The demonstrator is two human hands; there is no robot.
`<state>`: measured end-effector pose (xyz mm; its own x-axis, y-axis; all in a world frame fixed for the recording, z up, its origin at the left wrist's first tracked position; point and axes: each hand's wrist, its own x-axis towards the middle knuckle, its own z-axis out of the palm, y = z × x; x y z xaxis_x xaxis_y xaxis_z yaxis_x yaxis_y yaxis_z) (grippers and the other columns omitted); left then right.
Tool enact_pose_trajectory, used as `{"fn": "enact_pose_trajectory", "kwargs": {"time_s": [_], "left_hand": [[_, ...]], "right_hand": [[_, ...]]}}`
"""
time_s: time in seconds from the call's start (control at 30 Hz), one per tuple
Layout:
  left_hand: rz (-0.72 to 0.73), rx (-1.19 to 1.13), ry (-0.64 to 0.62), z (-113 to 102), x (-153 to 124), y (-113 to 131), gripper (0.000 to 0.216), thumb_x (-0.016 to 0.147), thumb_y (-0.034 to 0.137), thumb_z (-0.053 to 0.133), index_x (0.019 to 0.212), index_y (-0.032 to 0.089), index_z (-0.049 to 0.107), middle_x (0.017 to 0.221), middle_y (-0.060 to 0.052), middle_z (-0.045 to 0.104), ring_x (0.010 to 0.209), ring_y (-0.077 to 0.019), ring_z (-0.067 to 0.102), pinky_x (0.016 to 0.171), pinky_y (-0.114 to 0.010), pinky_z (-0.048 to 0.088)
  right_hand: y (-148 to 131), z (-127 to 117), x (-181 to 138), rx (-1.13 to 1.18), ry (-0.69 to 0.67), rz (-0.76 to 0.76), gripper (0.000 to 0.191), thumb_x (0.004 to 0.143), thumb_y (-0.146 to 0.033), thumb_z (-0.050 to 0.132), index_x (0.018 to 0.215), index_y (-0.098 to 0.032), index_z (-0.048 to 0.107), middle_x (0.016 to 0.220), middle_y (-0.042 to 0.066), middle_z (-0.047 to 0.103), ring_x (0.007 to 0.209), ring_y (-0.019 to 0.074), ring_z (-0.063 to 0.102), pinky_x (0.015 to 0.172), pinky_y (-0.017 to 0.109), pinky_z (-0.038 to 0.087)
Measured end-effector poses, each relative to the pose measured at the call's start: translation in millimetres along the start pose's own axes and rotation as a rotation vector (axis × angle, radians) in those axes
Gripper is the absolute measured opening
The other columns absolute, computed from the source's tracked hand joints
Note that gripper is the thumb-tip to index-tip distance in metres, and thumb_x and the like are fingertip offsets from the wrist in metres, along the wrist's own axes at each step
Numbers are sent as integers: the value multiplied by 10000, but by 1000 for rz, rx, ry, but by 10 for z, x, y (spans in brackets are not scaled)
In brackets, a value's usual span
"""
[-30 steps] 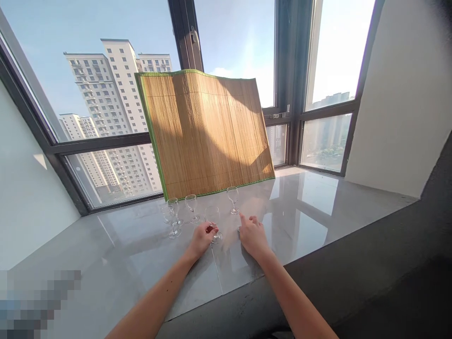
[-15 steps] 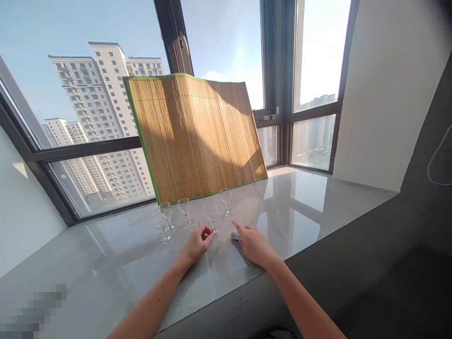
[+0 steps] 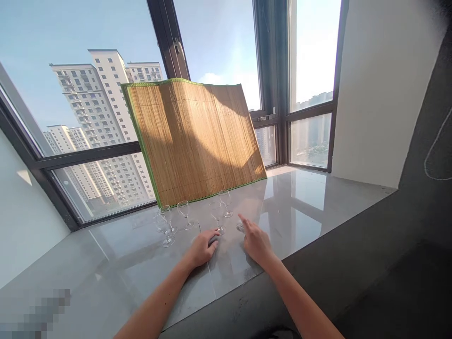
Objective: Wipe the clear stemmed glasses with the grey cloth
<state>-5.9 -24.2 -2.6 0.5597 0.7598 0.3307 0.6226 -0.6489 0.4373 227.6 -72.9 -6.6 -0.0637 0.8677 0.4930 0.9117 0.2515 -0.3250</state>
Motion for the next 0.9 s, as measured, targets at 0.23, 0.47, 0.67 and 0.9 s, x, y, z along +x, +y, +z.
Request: {"fn": "enact_pose_trajectory", "kwargs": {"time_s": [0.23, 0.47, 0.67, 0.9], "left_hand": [[21, 41, -86, 32, 101, 35, 298, 823, 240, 527, 1105, 241, 622, 1410, -51, 513, 1312, -225, 451, 1085, -367, 350], [8, 29, -124, 87, 389, 146, 194, 815, 232, 488, 967, 215, 606, 1206, -48, 643, 1075, -227, 590, 927, -343, 438], [8, 70, -147, 225, 658, 239, 230, 806, 224, 484, 994, 200, 615, 1061, -61, 667, 979, -223, 601, 903, -358, 444], [19, 210, 155, -24, 182, 111, 251, 843, 180, 463, 1031, 217, 625, 1269, -90, 558, 1160, -232, 530, 1022, -407, 391]], "right_hand": [[-33, 7, -19, -6, -80, -26, 630, 856, -170, 462, 1466, -222, 309, 986, 85, 653, 999, 240, 539, 665, 264, 335], [-28, 5, -11, 72, -62, 61, 460, 943, -263, 387, 1403, -247, 393, 939, 65, 642, 878, 208, 606, 680, 270, 340], [-3, 26, -15, 101, -39, -1, 635, 845, -93, 406, 1457, -220, 295, 1142, 82, 632, 1014, 204, 561, 699, 260, 352], [-26, -22, -37, 49, -107, -42, 454, 885, -137, 371, 1316, -214, 490, 983, 75, 663, 1047, 224, 507, 704, 272, 353]]}}
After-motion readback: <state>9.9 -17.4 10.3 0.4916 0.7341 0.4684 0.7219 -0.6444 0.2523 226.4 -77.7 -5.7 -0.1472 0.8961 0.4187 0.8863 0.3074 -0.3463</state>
